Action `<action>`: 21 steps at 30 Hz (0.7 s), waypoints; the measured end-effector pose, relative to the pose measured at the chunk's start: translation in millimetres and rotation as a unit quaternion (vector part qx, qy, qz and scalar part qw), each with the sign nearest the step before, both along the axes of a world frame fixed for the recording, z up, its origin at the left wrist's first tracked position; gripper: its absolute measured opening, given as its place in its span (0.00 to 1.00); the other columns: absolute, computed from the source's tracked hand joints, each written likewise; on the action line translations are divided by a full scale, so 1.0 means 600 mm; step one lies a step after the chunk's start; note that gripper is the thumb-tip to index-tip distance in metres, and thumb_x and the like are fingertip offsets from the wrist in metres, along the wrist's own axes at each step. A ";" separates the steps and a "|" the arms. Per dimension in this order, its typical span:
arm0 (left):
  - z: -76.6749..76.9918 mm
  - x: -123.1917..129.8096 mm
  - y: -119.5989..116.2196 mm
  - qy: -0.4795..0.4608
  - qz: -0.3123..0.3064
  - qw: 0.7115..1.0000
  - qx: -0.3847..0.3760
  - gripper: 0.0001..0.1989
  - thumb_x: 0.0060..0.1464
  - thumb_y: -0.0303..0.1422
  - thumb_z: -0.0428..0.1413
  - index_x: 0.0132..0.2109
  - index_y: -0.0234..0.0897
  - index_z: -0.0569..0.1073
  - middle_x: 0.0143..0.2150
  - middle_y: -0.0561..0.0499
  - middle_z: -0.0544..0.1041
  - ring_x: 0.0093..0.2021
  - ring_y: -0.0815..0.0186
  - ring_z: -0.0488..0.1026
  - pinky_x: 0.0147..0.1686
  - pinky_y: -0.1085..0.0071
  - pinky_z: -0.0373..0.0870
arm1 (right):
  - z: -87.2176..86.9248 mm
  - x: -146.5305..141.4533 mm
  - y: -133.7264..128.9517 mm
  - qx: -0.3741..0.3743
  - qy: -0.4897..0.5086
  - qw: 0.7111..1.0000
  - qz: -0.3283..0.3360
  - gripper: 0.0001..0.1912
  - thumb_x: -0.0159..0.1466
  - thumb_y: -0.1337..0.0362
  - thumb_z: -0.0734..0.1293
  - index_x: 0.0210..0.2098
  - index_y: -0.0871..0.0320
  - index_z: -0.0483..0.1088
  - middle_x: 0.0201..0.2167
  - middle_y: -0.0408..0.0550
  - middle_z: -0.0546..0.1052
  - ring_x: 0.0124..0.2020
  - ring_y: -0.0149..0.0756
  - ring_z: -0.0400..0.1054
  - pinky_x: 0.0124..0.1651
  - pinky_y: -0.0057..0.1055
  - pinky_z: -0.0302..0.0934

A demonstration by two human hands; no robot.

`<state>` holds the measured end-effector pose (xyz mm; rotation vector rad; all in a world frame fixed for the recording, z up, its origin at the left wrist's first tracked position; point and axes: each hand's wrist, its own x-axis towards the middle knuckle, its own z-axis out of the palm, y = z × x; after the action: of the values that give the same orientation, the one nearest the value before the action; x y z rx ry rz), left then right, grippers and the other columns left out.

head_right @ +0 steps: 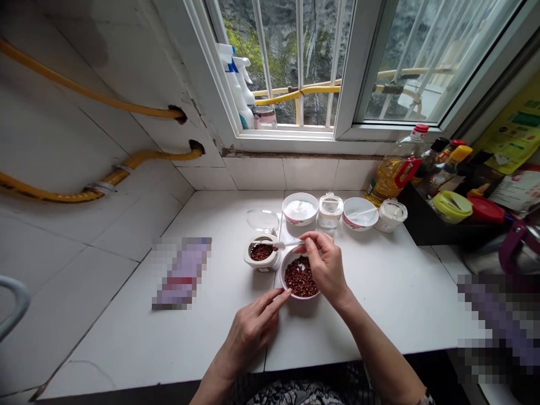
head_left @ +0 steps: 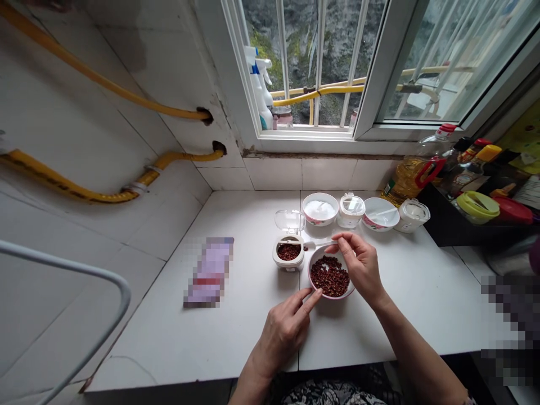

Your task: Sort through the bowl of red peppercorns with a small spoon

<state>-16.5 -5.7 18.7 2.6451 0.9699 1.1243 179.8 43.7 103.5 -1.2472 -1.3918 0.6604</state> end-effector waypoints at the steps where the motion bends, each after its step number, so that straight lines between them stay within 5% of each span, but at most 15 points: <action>1: 0.000 0.000 0.000 0.001 0.000 1.000 0.001 0.30 0.58 0.17 0.44 0.66 0.37 0.64 0.52 0.41 0.78 0.48 0.62 0.79 0.44 0.71 0.78 | 0.002 -0.009 0.000 0.038 -0.034 0.999 -0.004 0.08 0.70 0.62 0.61 0.40 0.54 0.72 0.29 0.46 0.82 0.33 0.39 0.78 0.46 0.40 0.70; 4: -0.002 0.000 0.000 0.003 0.001 1.000 0.001 0.30 0.58 0.17 0.44 0.66 0.36 0.65 0.51 0.41 0.78 0.48 0.62 0.79 0.43 0.71 0.79 | 0.000 -0.032 0.001 0.156 -0.159 0.974 0.033 0.10 0.69 0.69 0.59 0.41 0.53 0.72 0.32 0.44 0.83 0.33 0.38 0.77 0.58 0.48 0.62; 7: -0.003 0.001 0.000 -0.001 0.002 1.000 0.003 0.30 0.58 0.17 0.45 0.66 0.36 0.65 0.51 0.41 0.78 0.48 0.62 0.79 0.44 0.70 0.78 | -0.004 -0.039 0.003 0.204 -0.237 0.947 0.070 0.13 0.68 0.73 0.58 0.41 0.52 0.72 0.32 0.43 0.83 0.32 0.37 0.76 0.60 0.50 0.58; 15: -0.001 0.000 -0.002 0.005 0.001 1.000 0.001 0.29 0.59 0.17 0.45 0.65 0.35 0.65 0.52 0.41 0.78 0.48 0.62 0.78 0.46 0.71 0.78 | 0.006 0.028 -0.003 0.140 -0.244 0.958 0.047 0.09 0.68 0.70 0.60 0.36 0.54 0.70 0.23 0.39 0.79 0.25 0.35 0.72 0.55 0.44 0.61; 21: -0.003 0.000 -0.002 0.003 -0.001 1.000 0.008 0.29 0.60 0.17 0.45 0.66 0.35 0.64 0.52 0.41 0.78 0.48 0.62 0.79 0.45 0.71 0.78 | -0.028 0.038 -0.014 0.065 -0.312 0.943 0.100 0.11 0.65 0.73 0.58 0.32 0.55 0.68 0.24 0.40 0.78 0.23 0.32 0.69 0.56 0.45 0.58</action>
<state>-16.2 -6.6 17.2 2.6631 0.9646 1.1278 202.7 35.4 86.8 -1.2731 -2.0704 0.3002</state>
